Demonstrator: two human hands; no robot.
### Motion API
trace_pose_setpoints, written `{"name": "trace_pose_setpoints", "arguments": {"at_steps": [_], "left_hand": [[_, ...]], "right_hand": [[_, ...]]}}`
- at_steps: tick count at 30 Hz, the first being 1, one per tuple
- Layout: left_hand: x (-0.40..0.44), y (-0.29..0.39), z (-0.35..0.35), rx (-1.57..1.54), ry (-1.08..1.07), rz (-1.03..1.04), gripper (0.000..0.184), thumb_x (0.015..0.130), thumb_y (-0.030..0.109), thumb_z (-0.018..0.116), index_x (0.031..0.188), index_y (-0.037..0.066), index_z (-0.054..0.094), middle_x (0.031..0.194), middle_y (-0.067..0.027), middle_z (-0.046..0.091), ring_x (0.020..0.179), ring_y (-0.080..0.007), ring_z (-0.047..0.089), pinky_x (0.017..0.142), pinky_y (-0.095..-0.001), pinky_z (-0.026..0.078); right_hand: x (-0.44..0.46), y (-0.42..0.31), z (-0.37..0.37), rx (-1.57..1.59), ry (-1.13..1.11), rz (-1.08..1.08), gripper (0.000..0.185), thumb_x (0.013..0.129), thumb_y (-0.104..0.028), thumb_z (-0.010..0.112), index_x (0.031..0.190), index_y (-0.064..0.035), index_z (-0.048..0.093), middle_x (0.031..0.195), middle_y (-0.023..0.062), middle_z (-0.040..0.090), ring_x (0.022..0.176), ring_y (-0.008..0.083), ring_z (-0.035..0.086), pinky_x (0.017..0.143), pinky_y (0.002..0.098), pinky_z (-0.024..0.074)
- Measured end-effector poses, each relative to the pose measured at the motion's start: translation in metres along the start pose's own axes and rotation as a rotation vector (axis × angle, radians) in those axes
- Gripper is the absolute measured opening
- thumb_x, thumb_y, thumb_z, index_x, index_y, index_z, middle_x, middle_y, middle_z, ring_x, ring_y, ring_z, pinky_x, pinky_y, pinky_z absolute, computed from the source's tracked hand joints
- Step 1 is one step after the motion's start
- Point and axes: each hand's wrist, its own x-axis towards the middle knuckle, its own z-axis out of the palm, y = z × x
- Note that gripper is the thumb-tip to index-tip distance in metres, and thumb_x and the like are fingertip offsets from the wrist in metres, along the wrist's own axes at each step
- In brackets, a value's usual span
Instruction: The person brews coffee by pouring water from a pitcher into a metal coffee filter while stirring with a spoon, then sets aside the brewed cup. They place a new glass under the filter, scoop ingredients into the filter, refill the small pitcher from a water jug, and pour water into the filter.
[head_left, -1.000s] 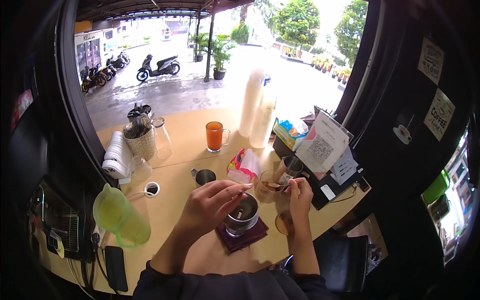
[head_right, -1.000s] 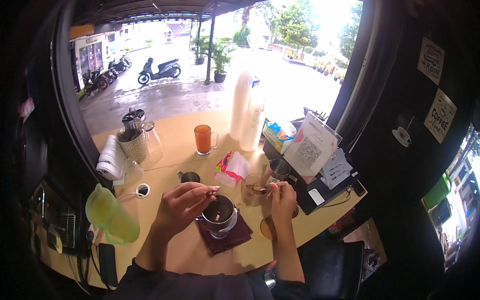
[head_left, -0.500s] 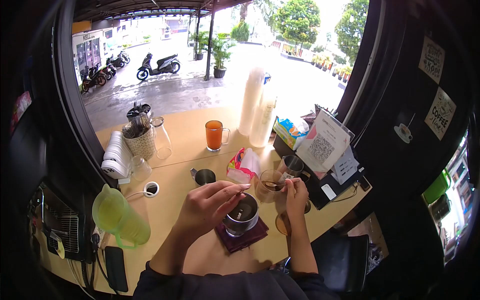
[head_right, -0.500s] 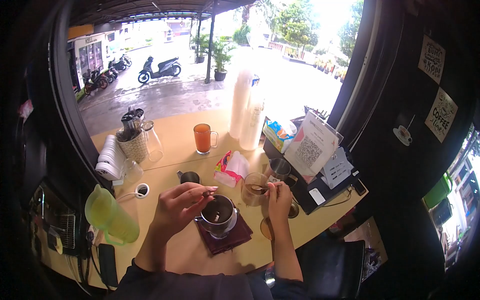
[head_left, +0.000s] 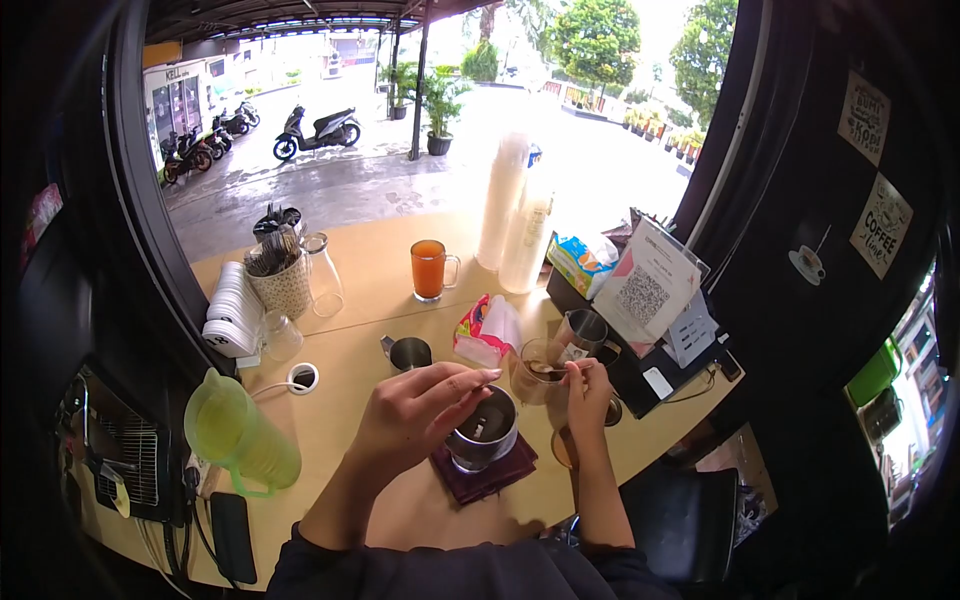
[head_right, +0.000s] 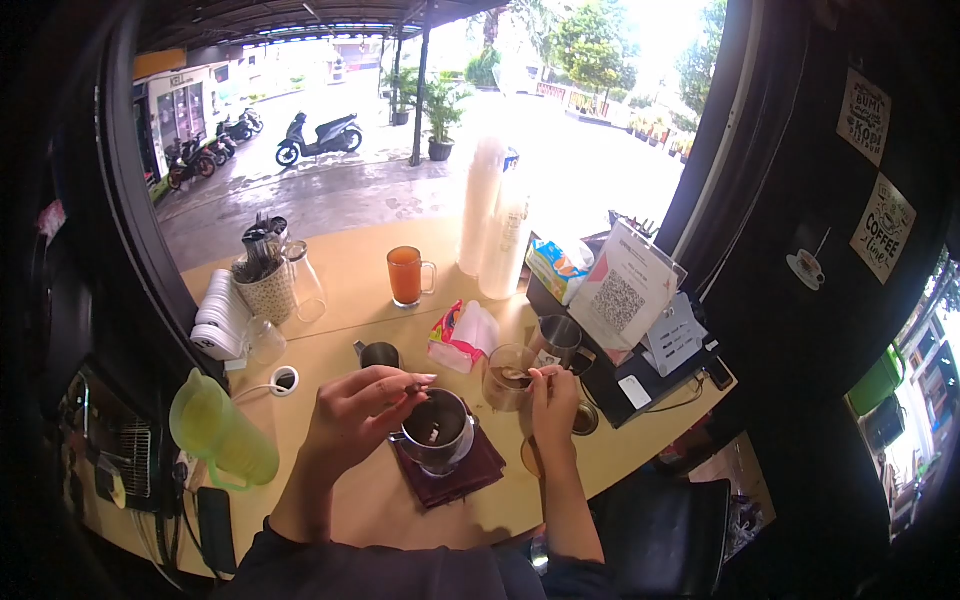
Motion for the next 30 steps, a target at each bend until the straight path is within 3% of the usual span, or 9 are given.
{"name": "trace_pose_setpoints", "arguments": {"at_steps": [4, 6, 9, 16, 19, 30], "left_hand": [[0.0, -0.002, 0.001, -0.009, 0.011, 0.036, 0.03, 0.082, 0.005, 0.074, 0.111, 0.011, 0.069, 0.09, -0.0047, 0.07, 0.072, -0.0196, 0.069, 0.061, -0.0302, 0.056], [0.0, -0.001, 0.001, 0.004, 0.005, 0.016, 0.028, 0.08, 0.003, 0.076, 0.106, 0.011, 0.072, 0.094, -0.0048, 0.071, 0.074, -0.0143, 0.07, 0.064, -0.0266, 0.059], [0.001, 0.0, 0.0, -0.014, -0.005, 0.013, 0.028, 0.08, 0.002, 0.076, 0.106, 0.011, 0.072, 0.093, -0.0048, 0.071, 0.074, -0.0142, 0.07, 0.064, -0.0267, 0.059], [0.0, 0.0, -0.002, -0.006, -0.022, -0.004, 0.027, 0.08, 0.002, 0.076, 0.106, 0.01, 0.072, 0.094, -0.005, 0.071, 0.075, -0.0143, 0.07, 0.064, -0.0264, 0.059], [0.0, 0.0, -0.002, -0.008, -0.013, -0.005, 0.027, 0.081, 0.001, 0.076, 0.105, 0.01, 0.072, 0.095, -0.0051, 0.071, 0.075, -0.0143, 0.07, 0.065, -0.0263, 0.06], [0.0, 0.001, -0.002, -0.026, -0.015, -0.023, 0.027, 0.08, 0.001, 0.076, 0.106, 0.01, 0.072, 0.094, -0.0052, 0.071, 0.075, -0.0144, 0.07, 0.065, -0.0265, 0.06]], "right_hand": [[0.0, -0.001, -0.003, 0.006, -0.02, -0.018, 0.016, 0.096, -0.014, 0.061, 0.088, -0.0008, 0.058, 0.073, 0.0076, 0.055, 0.063, 0.0154, 0.055, 0.059, 0.0287, 0.0429], [0.001, -0.006, -0.005, 0.023, -0.043, -0.026, 0.017, 0.097, -0.014, 0.06, 0.088, -0.0002, 0.057, 0.077, 0.0086, 0.054, 0.063, 0.0165, 0.055, 0.059, 0.029, 0.0435], [0.005, -0.003, -0.005, -0.082, -0.084, -0.136, 0.017, 0.097, -0.014, 0.059, 0.088, 0.0007, 0.057, 0.079, 0.0096, 0.054, 0.064, 0.018, 0.056, 0.059, 0.0299, 0.0443], [0.002, -0.01, -0.003, 0.027, -0.129, -0.029, 0.017, 0.097, -0.014, 0.059, 0.088, 0.0006, 0.058, 0.079, 0.0103, 0.054, 0.066, 0.0203, 0.055, 0.061, 0.0309, 0.0432], [0.002, -0.003, -0.004, -0.008, -0.127, -0.094, 0.017, 0.097, -0.015, 0.059, 0.089, 0.0002, 0.058, 0.078, 0.0094, 0.053, 0.066, 0.0191, 0.055, 0.062, 0.0299, 0.0427], [-0.002, -0.015, -0.016, 0.067, -0.025, 0.019, 0.015, 0.098, -0.013, 0.056, 0.09, -0.001, 0.057, 0.08, 0.0073, 0.053, 0.067, 0.0152, 0.055, 0.062, 0.0278, 0.0428]]}}
